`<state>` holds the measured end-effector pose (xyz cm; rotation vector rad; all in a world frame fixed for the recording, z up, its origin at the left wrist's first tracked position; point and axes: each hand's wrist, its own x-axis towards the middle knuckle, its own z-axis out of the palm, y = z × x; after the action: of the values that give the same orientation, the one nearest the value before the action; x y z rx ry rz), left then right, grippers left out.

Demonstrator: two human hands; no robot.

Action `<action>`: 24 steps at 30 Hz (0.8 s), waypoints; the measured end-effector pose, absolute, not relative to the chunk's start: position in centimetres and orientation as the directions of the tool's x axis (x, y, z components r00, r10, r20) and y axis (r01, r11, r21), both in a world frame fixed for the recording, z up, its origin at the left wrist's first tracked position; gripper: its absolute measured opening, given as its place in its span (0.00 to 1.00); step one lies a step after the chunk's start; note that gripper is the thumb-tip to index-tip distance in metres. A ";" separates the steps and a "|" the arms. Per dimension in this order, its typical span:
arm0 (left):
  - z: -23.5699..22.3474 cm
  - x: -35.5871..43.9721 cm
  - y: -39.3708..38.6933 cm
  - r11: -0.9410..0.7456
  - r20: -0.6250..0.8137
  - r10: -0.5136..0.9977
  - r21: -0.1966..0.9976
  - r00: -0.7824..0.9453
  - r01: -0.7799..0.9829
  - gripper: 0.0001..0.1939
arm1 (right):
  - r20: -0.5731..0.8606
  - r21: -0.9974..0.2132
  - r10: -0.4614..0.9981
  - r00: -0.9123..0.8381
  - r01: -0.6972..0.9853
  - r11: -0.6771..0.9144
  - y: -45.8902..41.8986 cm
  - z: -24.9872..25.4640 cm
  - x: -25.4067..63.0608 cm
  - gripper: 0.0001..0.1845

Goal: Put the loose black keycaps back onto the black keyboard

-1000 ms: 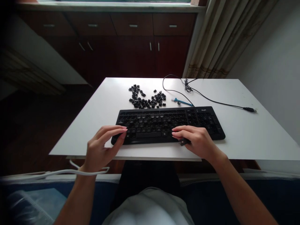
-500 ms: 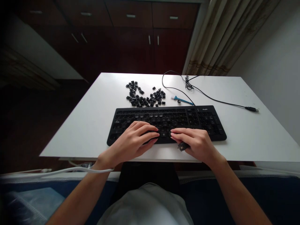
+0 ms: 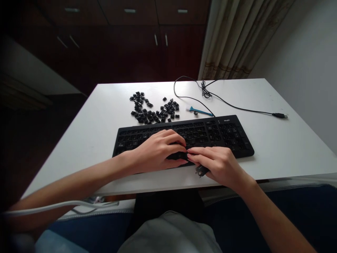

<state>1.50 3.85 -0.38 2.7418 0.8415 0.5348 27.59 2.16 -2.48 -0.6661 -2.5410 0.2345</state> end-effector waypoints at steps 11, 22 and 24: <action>-1.5 1.6 2.4 -0.750 0.329 0.653 0.399 0.682 0.527 0.15 | 0.359 -0.478 0.614 -0.702 0.427 0.767 2.4 -0.6 26.6 0.17; 0.8 -2.1 5.7 -0.699 0.521 0.714 0.491 0.468 0.520 0.10 | 0.299 -0.905 0.937 -0.179 -0.366 0.219 1.9 3.7 20.7 0.29; 0.4 -2.9 6.7 -0.666 0.538 0.739 0.488 0.407 0.564 0.10 | 0.264 -0.935 0.940 -0.218 -0.295 0.194 1.8 3.6 19.9 0.27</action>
<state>-2.94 6.70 0.40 2.4337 1.1484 1.1076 19.87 1.77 3.56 -0.7026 -1.2838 1.3278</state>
